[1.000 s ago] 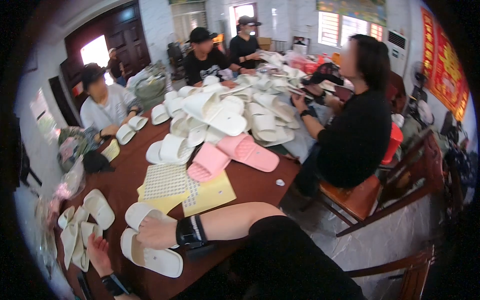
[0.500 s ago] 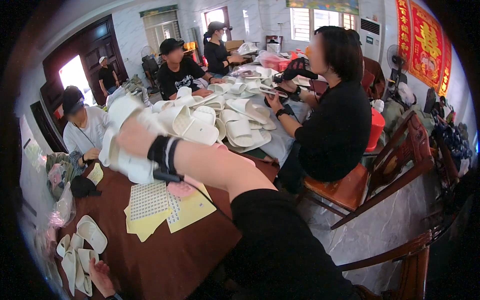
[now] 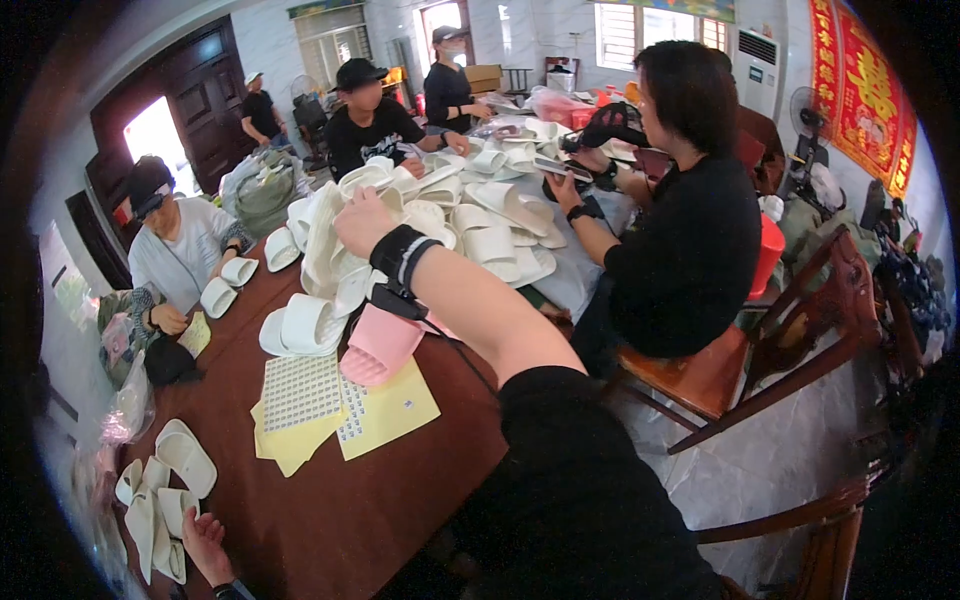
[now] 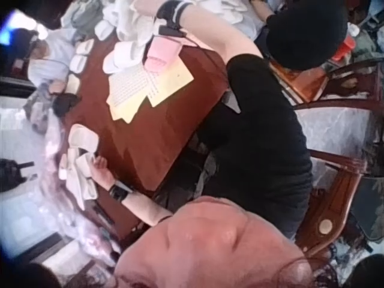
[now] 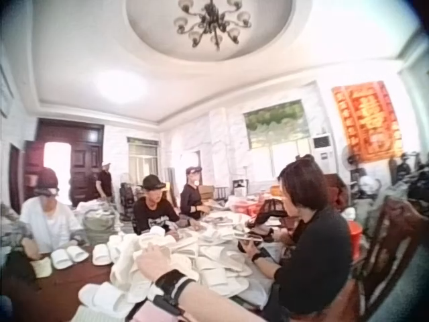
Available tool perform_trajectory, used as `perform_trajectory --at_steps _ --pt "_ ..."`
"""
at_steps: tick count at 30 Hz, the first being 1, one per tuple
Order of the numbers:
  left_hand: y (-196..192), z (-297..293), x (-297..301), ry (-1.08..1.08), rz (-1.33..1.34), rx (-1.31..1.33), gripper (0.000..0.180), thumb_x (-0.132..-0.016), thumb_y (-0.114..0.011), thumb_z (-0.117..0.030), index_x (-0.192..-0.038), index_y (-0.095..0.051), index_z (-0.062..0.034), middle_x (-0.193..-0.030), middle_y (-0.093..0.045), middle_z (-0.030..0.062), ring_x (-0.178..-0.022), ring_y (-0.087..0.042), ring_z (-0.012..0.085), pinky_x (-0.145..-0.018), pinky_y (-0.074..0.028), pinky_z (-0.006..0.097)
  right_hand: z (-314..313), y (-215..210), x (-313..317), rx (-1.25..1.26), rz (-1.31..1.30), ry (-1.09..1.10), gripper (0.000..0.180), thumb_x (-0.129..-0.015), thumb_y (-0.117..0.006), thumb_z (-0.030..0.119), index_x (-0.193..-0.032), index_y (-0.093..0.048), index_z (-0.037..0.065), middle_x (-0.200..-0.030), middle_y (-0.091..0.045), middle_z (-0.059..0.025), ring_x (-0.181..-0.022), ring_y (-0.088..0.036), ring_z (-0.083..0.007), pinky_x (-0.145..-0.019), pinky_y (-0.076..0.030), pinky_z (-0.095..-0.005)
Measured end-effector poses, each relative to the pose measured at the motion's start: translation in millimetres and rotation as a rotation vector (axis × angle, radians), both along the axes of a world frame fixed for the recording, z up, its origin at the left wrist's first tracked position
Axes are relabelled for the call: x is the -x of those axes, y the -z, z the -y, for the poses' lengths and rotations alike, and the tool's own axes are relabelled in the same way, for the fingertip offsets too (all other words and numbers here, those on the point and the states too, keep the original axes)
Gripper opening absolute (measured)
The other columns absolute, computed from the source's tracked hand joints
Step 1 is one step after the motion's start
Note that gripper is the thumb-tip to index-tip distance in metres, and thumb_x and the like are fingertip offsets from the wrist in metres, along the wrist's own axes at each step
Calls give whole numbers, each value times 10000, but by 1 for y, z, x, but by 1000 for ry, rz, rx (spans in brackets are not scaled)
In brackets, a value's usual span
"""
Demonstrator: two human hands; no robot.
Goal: The recorder labels and inspects newly manufactured slippers at a work table with other workers.
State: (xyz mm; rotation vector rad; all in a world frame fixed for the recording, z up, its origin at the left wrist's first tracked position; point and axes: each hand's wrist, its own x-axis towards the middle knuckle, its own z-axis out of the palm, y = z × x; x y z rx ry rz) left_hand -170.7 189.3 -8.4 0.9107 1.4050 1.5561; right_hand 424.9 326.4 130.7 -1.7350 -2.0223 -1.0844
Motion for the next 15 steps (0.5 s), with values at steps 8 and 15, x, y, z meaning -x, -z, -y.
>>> perform_trajectory --at_steps 8,15 --pt "-8 11 -18 -7 35 -43 305 -913 -598 -320 -1090 -589 -72 -765 -633 56 -629 -602 154 -557 -502 295 56 -37 113 191 -373 -608 139 -859 -578 198 -857 -689 114 -868 -668 -64 -958 -598 -259 -837 -400 -424" --pt "-1 11 -3 -139 156 -96 293 -937 -566 -252 -1144 -563 -45 -900 -601 77 -746 -616 190 -628 -524 318 135 -49 220 242 -635 -1349 151 -871 -570 179 -903 -682 83 -859 -678 -84 -888 -629 -265 -821 -424 -420"
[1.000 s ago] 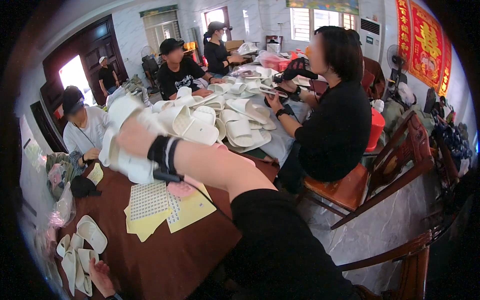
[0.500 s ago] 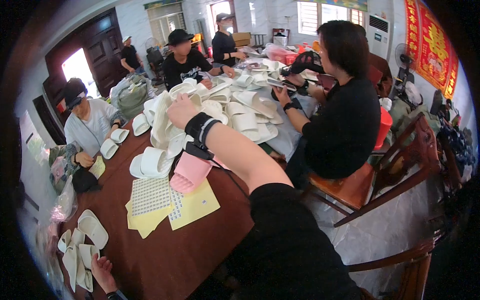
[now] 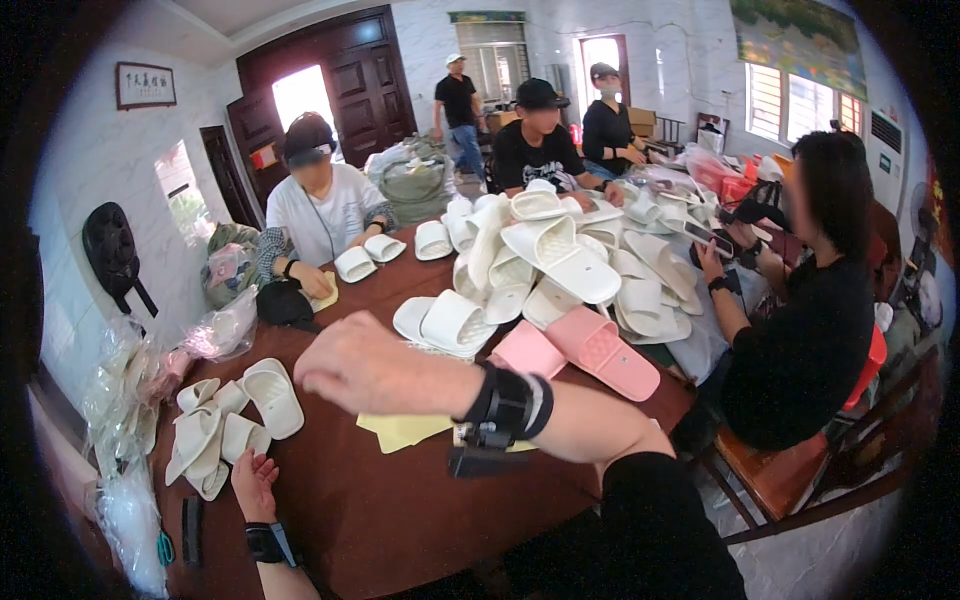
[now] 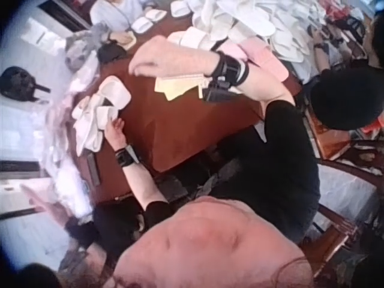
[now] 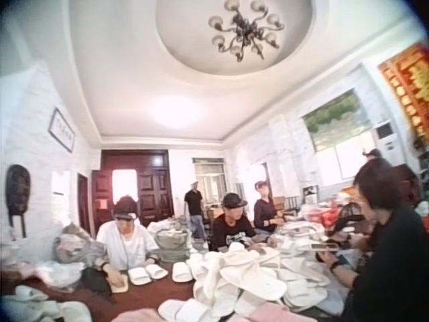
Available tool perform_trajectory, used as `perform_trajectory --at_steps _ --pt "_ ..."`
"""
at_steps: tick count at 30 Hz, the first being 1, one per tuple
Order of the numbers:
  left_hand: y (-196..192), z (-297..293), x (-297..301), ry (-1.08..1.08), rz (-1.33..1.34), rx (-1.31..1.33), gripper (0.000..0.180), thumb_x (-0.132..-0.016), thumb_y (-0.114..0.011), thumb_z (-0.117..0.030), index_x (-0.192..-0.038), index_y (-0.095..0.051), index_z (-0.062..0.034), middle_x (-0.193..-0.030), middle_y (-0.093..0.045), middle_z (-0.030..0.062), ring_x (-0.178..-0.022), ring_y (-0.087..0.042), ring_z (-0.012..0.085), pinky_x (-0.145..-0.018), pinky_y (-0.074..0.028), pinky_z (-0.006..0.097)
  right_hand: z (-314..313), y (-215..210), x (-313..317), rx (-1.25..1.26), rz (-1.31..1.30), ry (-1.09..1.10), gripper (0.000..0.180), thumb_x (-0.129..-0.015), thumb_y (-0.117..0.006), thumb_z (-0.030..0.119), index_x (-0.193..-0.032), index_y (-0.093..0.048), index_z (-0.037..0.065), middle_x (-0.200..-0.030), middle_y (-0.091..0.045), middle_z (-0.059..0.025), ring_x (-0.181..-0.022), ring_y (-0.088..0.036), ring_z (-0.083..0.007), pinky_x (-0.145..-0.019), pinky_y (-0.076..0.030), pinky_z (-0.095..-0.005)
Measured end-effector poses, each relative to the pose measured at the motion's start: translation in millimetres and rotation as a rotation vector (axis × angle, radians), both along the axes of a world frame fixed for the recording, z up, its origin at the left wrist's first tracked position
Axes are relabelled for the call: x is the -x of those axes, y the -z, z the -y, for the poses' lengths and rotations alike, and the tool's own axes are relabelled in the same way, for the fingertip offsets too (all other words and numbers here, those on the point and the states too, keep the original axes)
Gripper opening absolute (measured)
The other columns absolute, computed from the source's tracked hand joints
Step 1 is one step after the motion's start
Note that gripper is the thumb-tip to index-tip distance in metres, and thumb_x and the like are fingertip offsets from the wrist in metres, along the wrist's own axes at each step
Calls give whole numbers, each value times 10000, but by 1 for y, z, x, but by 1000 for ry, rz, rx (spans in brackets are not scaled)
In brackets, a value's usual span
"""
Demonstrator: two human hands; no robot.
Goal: The recorder labels and inspects newly manufactured slippers at a work table with other workers.
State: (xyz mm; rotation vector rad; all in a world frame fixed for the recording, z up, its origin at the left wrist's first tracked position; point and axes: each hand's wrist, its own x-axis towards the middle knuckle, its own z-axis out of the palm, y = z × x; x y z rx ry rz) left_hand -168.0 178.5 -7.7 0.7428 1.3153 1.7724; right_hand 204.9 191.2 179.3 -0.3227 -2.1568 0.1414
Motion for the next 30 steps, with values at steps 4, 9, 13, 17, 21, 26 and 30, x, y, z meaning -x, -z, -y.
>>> perform_trajectory --at_steps 4,9,13,17,21,26,30 --pt "7 -3 11 -72 92 -12 293 -929 -583 -258 -1139 -533 -61 -920 -577 72 -791 -600 209 -680 -511 344 29 28 44 108 -89 -223 122 -852 -592 112 -900 -671 32 -813 -681 -128 -775 -654 -303 -708 -505 -377" --pt "11 -6 17 -43 102 -38 242 -891 -602 -266 -1027 -519 -85 -921 -557 57 -823 -585 225 -700 -491 356 44 72 69 633 84 -373 180 -900 -551 106 -999 -650 -7 -895 -698 -146 -809 -677 -268 -747 -522 -344" --pt "12 -7 19 -85 105 -30 273 -859 -573 -152 -1114 -517 -70 -958 -548 67 -835 -568 211 -712 -481 342 46 92 65 788 48 -399 196 -913 -526 117 -1003 -654 -1 -878 -694 -115 -815 -664 -195 -755 -514 -315" --pt "17 -3 23 -78 49 -67 338 -876 -570 -203 -1176 -512 -61 -967 -536 50 -839 -536 198 -749 -459 342 36 107 59 895 90 -365 197 -951 -520 120 -1071 -636 17 -948 -697 -85 -943 -659 -157 -836 -505 -287" --pt "20 0 27 -131 -35 -74 344 -867 -583 -213 -1173 -552 -60 -867 -535 -17 -779 -496 93 -712 -425 291 29 121 57 1090 60 -327 214 -967 -511 142 -1068 -651 15 -935 -705 -54 -911 -654 -120 -841 -500 -267" --pt "15 -1 19 -161 83 -48 431 -854 -604 -160 -1243 -496 -9 -989 -574 54 -853 -548 177 -738 -470 324 36 124 52 1098 75 -293 204 -962 -503 108 -1058 -654 9 -918 -695 -56 -906 -644 -126 -839 -490 -262" --pt "8 -1 15 -197 150 -48 440 -873 -580 -133 -1272 -454 0 -1027 -571 97 -854 -568 215 -749 -498 359 41 124 52 1126 102 -317 204 -964 -504 111 -1056 -651 4 -927 -692 -59 -915 -644 -128 -839 -491 -263"
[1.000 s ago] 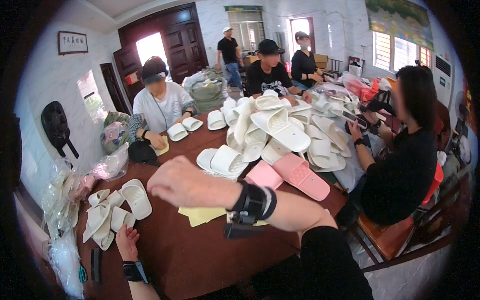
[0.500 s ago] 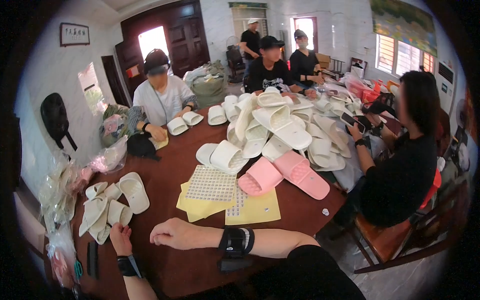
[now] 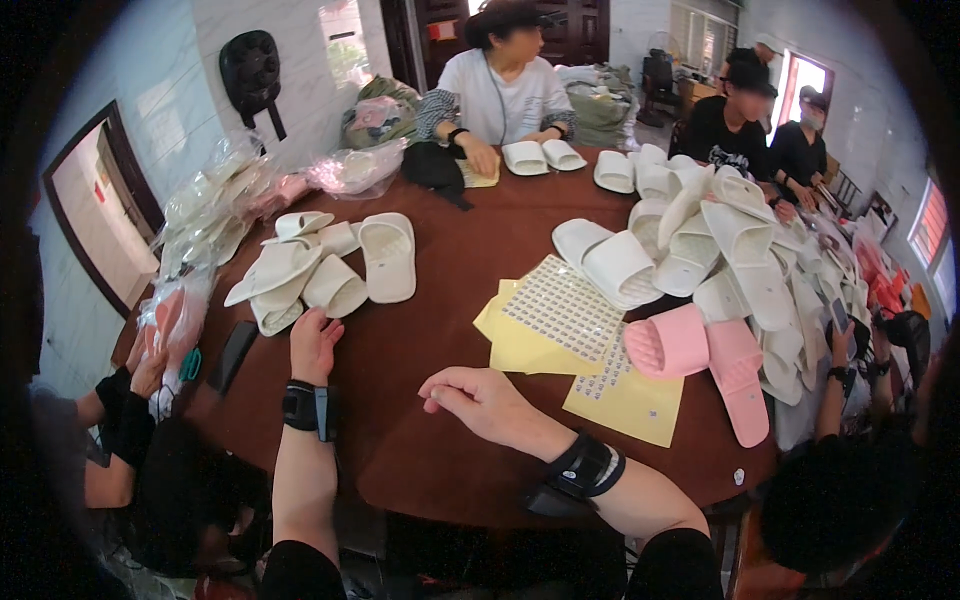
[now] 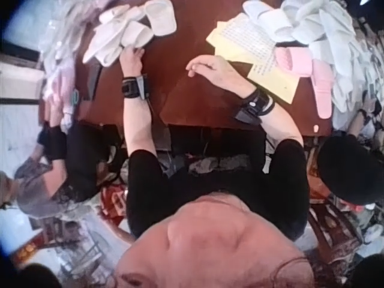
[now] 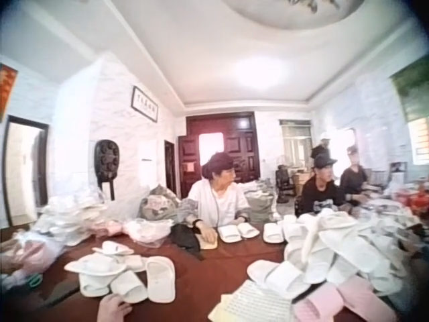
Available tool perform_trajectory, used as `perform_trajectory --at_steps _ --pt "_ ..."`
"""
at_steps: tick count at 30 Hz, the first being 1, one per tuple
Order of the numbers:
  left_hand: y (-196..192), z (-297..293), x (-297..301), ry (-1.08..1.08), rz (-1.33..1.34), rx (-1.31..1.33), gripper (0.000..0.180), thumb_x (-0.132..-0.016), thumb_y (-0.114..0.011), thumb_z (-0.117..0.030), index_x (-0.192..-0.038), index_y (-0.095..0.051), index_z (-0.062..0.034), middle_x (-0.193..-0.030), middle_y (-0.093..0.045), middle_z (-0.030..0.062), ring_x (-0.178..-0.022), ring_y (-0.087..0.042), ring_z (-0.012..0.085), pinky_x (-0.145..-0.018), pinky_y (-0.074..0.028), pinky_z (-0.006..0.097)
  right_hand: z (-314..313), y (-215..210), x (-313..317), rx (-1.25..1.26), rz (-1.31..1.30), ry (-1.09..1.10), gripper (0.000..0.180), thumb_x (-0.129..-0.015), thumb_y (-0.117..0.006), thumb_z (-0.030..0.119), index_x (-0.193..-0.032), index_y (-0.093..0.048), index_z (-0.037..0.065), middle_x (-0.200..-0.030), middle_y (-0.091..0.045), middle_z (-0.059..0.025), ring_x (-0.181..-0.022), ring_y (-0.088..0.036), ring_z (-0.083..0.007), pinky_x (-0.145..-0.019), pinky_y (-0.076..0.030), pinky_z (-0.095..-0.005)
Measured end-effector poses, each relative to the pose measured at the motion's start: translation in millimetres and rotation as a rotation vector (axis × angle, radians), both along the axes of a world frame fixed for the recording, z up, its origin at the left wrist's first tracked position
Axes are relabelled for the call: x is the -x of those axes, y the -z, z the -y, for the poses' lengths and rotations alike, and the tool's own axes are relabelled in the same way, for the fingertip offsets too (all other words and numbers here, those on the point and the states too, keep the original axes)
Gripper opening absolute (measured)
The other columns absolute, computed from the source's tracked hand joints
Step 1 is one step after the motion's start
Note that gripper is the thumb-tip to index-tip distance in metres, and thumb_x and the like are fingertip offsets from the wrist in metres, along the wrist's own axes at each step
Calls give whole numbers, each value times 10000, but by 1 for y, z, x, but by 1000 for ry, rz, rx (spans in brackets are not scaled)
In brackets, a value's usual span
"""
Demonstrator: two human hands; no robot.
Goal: The recorder labels and inspects newly manufactured slippers at a work table with other workers.
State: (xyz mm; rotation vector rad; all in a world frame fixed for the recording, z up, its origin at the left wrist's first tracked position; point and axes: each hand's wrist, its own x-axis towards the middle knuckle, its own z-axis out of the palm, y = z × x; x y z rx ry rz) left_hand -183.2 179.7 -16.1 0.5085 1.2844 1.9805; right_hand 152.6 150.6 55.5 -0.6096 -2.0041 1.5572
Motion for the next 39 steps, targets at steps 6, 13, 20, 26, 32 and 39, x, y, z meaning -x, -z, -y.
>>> perform_trajectory --at_steps 6,13,20,26,32,39 --pt "-9 3 2 125 192 -90 418 -897 -567 -111 -1276 -438 8 -1053 -570 145 -882 -589 263 -787 -515 388 1 7 3 -25 -2 14 213 -965 -512 152 -1061 -646 17 -901 -689 -45 -819 -616 -98 -725 -476 -239" --pt "-2 -4 1 280 200 -65 379 -917 -572 -127 -1253 -469 12 -1148 -552 135 -1017 -549 267 -915 -454 394 2 10 3 -11 27 0 208 -966 -505 130 -1057 -644 5 -903 -687 -60 -865 -635 -122 -789 -489 -262" --pt "4 -8 2 239 102 -55 409 -918 -567 -134 -1279 -469 32 -1201 -543 115 -1135 -494 274 -971 -403 406 0 9 3 -33 57 11 198 -961 -506 116 -1052 -650 15 -893 -691 -51 -877 -647 -130 -811 -496 -269" --pt "-2 -4 -5 276 218 -81 415 -925 -555 -131 -1294 -453 29 -1204 -524 136 -1199 -454 312 -1025 -369 428 0 8 2 -50 50 18 194 -955 -512 115 -1045 -652 14 -885 -693 -53 -855 -648 -128 -781 -496 -261" --pt "-9 -28 -3 208 391 -17 364 -925 -539 -92 -1261 -459 22 -1211 -506 159 -1176 -468 327 -1055 -366 467 -1 8 1 -88 13 23 196 -952 -514 118 -1037 -654 10 -863 -697 -55 -813 -642 -120 -743 -491 -251" --pt "-19 -55 -8 -3 376 -10 263 -919 -537 -38 -1180 -503 -33 -1155 -548 130 -1015 -554 254 -903 -496 379 -4 8 -3 -78 -30 51 198 -952 -513 119 -1035 -655 9 -852 -693 -50 -787 -630 -108 -711 -475 -238"
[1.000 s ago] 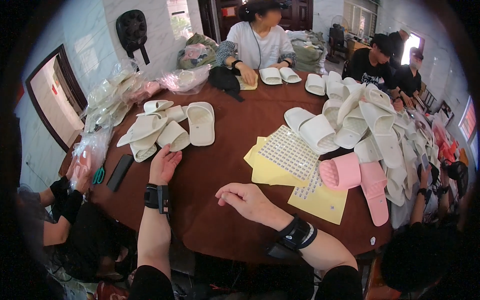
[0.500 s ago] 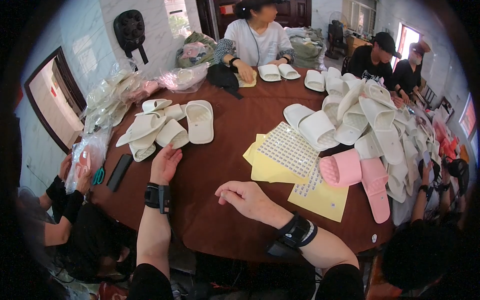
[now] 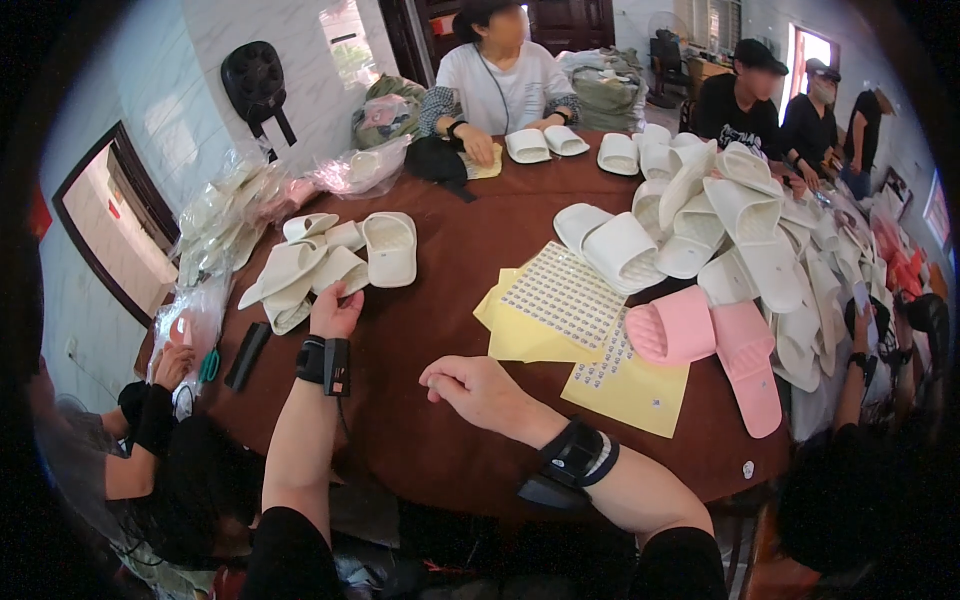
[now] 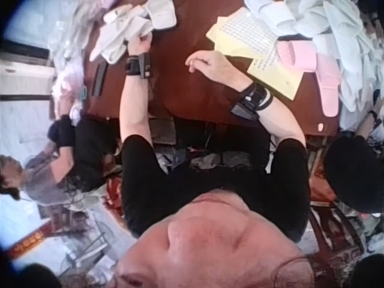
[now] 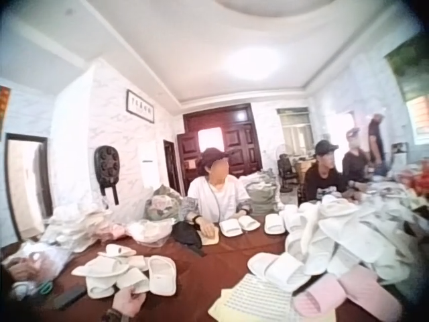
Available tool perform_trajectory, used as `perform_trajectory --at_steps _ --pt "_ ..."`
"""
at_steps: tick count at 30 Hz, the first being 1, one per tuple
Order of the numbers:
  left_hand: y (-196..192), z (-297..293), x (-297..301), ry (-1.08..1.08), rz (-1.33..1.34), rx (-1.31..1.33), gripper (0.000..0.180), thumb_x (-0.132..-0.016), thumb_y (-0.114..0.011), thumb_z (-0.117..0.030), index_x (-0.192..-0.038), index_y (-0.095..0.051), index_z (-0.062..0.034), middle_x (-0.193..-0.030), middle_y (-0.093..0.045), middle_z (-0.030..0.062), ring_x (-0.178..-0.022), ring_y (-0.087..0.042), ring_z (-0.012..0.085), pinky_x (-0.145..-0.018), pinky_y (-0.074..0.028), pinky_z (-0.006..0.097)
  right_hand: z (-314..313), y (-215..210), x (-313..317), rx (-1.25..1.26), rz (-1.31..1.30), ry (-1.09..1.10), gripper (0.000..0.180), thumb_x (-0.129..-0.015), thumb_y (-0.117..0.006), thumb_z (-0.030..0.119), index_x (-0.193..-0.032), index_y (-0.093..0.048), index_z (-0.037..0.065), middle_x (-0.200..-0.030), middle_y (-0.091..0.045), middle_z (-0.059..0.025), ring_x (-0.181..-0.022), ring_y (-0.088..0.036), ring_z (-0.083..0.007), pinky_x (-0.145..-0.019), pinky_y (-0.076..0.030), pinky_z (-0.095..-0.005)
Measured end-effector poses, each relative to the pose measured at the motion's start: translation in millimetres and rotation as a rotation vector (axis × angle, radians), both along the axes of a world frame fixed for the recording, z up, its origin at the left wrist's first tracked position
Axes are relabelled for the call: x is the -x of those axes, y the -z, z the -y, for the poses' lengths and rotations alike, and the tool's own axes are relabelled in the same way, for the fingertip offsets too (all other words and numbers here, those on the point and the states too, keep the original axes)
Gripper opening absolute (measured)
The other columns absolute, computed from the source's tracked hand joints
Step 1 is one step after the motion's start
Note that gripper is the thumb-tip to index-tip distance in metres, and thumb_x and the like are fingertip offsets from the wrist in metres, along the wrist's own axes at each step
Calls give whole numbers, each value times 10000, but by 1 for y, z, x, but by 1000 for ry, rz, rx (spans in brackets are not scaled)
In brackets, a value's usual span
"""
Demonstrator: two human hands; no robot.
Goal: The recorder labels and inspects newly manufactured slippers at a work table with other workers.
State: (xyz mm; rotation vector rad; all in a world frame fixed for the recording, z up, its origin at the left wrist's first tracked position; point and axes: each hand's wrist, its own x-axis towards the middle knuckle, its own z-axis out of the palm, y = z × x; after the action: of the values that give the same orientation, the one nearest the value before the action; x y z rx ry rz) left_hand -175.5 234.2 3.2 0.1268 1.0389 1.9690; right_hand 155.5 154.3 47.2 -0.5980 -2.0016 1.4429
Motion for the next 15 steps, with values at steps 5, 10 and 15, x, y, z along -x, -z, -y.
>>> perform_trajectory --at_steps 5,10,15 --pt "3 -14 -9 1 -95 44 225 -916 -548 -65 -1141 -549 -58 -1080 -595 86 -932 -588 205 -768 -518 328 0 2 2 2 19 -11 196 -954 -511 116 -1035 -651 7 -842 -691 -54 -781 -625 -105 -712 -476 -241" --pt "14 -14 -5 -9 -366 56 216 -839 -531 -5 -1028 -634 -13 -925 -634 64 -728 -609 162 -571 -487 255 -4 3 -1 -60 -1 6 189 -951 -513 107 -1031 -649 4 -829 -689 -57 -783 -638 -116 -714 -484 -246" --pt "6 4 -13 -49 -310 61 321 -830 -529 1 -1142 -597 29 -946 -631 88 -734 -605 164 -575 -478 267 -11 1 -5 -69 -23 65 182 -948 -515 96 -1025 -647 -1 -817 -687 -58 -792 -645 -118 -717 -487 -246"
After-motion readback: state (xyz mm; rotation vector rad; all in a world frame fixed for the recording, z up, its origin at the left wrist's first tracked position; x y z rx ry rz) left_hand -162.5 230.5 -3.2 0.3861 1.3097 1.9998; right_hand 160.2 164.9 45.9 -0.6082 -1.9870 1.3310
